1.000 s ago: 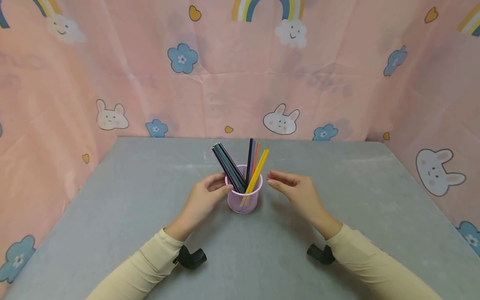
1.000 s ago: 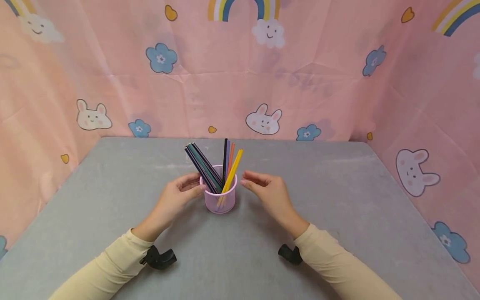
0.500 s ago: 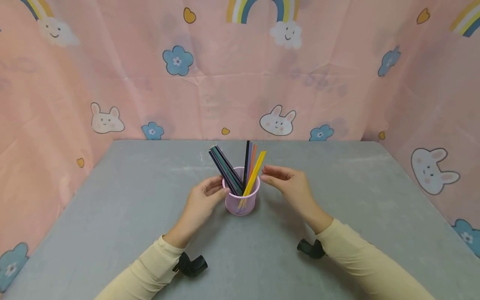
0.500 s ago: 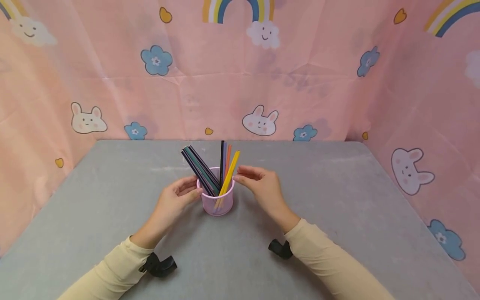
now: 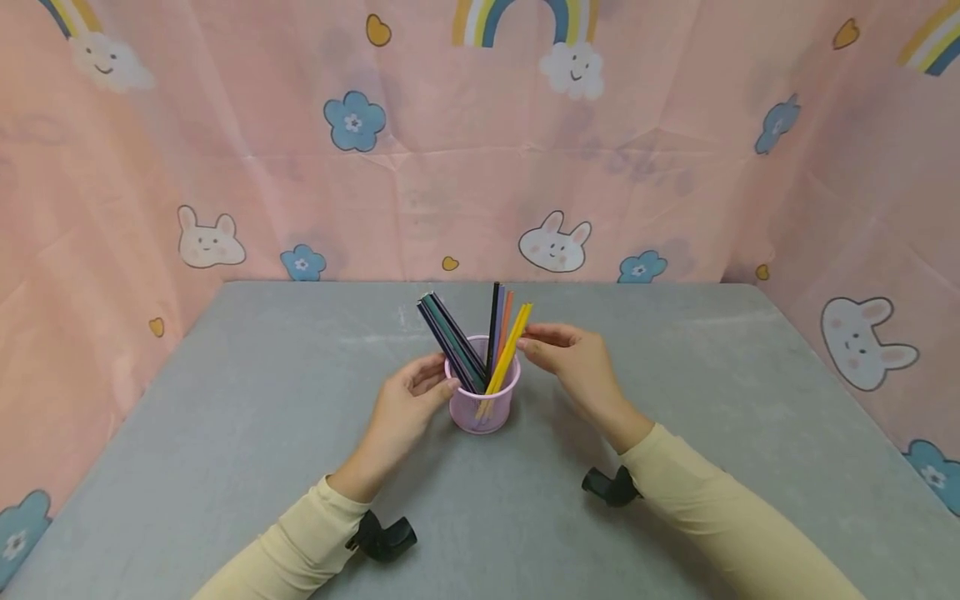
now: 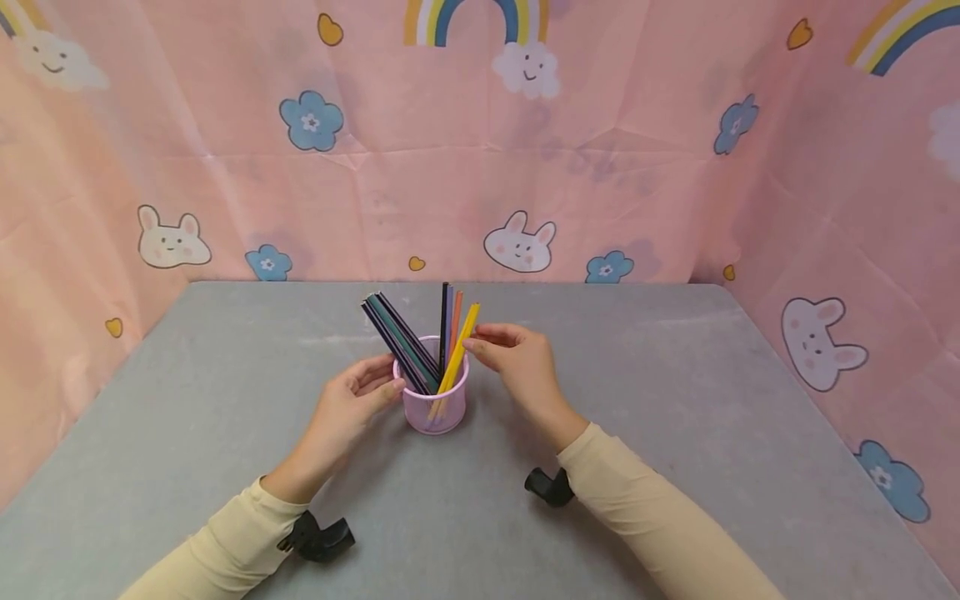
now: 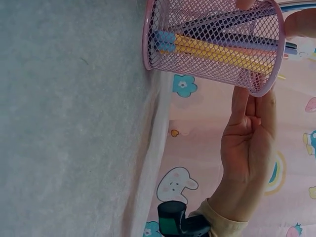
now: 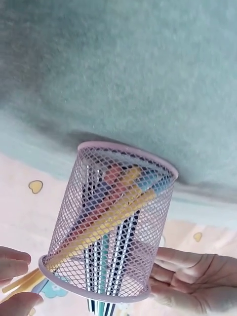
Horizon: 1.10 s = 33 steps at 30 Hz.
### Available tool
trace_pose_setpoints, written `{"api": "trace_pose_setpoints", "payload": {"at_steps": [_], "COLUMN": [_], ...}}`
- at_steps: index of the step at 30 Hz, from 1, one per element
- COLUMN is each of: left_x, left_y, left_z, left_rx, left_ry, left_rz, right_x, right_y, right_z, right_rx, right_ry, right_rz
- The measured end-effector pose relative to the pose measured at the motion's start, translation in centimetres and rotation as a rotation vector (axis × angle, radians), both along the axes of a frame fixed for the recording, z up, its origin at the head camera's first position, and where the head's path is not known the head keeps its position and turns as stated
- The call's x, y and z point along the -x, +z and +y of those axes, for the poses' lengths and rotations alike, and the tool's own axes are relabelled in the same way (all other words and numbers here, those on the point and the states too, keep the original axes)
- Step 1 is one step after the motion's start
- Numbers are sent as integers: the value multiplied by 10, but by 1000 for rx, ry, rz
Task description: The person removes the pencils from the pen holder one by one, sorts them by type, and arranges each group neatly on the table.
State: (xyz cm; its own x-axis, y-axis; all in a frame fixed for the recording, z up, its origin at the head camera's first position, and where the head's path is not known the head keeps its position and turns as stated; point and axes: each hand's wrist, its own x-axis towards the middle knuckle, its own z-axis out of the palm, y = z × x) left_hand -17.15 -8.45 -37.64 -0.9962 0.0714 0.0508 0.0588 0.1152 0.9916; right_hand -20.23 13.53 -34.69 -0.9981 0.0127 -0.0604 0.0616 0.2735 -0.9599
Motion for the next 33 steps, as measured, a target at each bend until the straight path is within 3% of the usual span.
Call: {"api": "trace_pose_setpoints", "payload": {"at_steps": [7,22,33], "left_x": [0,0,1], "left_y": [-1,0,-3], "left_z": [0,2,2], "left_rx": [-5,-66,-95], "left_ry": [18,10,7], "left_rz": [9,-5,-22], "right_x": [5,17,15], "right_y": [4,10,29], "right_z": [-5,-14,-1], "right_rx": [19,190,193], "right_ry": [-17,-54,-87], "right_rz": [-39,-19,105]}}
